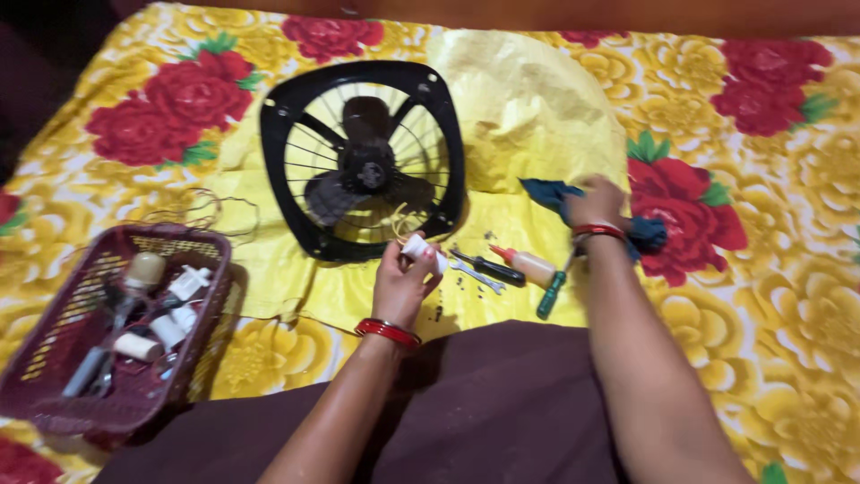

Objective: The person services a small table fan on a bed, fitting the front grille onto the fan blades and housing, then wipes the fan and a white cylindrical capacitor with a cloth and handles the fan's wires and small parts from a basket.

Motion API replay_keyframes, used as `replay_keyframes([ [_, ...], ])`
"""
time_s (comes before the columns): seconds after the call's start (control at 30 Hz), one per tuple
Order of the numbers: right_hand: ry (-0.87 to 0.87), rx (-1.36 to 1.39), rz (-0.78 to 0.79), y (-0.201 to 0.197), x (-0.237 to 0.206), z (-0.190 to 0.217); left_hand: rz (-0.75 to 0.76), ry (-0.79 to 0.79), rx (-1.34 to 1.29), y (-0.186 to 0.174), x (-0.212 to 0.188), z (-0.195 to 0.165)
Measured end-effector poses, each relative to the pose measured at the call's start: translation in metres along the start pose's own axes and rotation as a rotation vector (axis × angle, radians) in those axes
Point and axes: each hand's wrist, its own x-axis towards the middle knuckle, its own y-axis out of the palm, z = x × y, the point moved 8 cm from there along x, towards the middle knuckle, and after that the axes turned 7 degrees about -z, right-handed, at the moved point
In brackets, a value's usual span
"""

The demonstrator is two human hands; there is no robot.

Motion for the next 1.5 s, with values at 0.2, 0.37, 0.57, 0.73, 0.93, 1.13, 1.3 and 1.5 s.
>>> replay_keyframes([
  [0.2,0.278,-0.478,-0.001,-0.004,-0.012,-0.077,-0.016,-0.043,0.018,-0.017,-0.007,-0.009],
  [0.37,0.037,0.088,-0.511,-0.055,-0.003,-0.050,-0.014,-0.059,-0.013,-0.018,-0.022,-0.016],
  [0.57,0.018,1.691,-0.164,-0.052,-0.010,-0.002,-0.033,-0.063,-0.143,-0.028,-0.027,-0.020],
  [0.73,0.371,1.919,0.501,0.007,-0.112,0.092,-0.058,0.085,-0.195,-0.001,-0.010,-0.023],
  [0.93,0.094,1.759,0.671,0.008,-0.205,0.158,-0.375,0.500,0.229,0.034,-0.013,-0.057],
  [1.13,0.195,1.789,0.599,0.001,-0.179,0.143,-0.105,0.607,0.488,0.080,-0.046,-0.081],
  [1.3,0.271,1.849,0.681,0.008,-0.177,0.147,-0.194,0.704,0.600,0.085,-0.051,-0.095],
  [1.5,0.331,1.775,0.780,0.024,-0.205,0.153,-0.451,0.720,0.553,0.053,-0.020,-0.113],
])
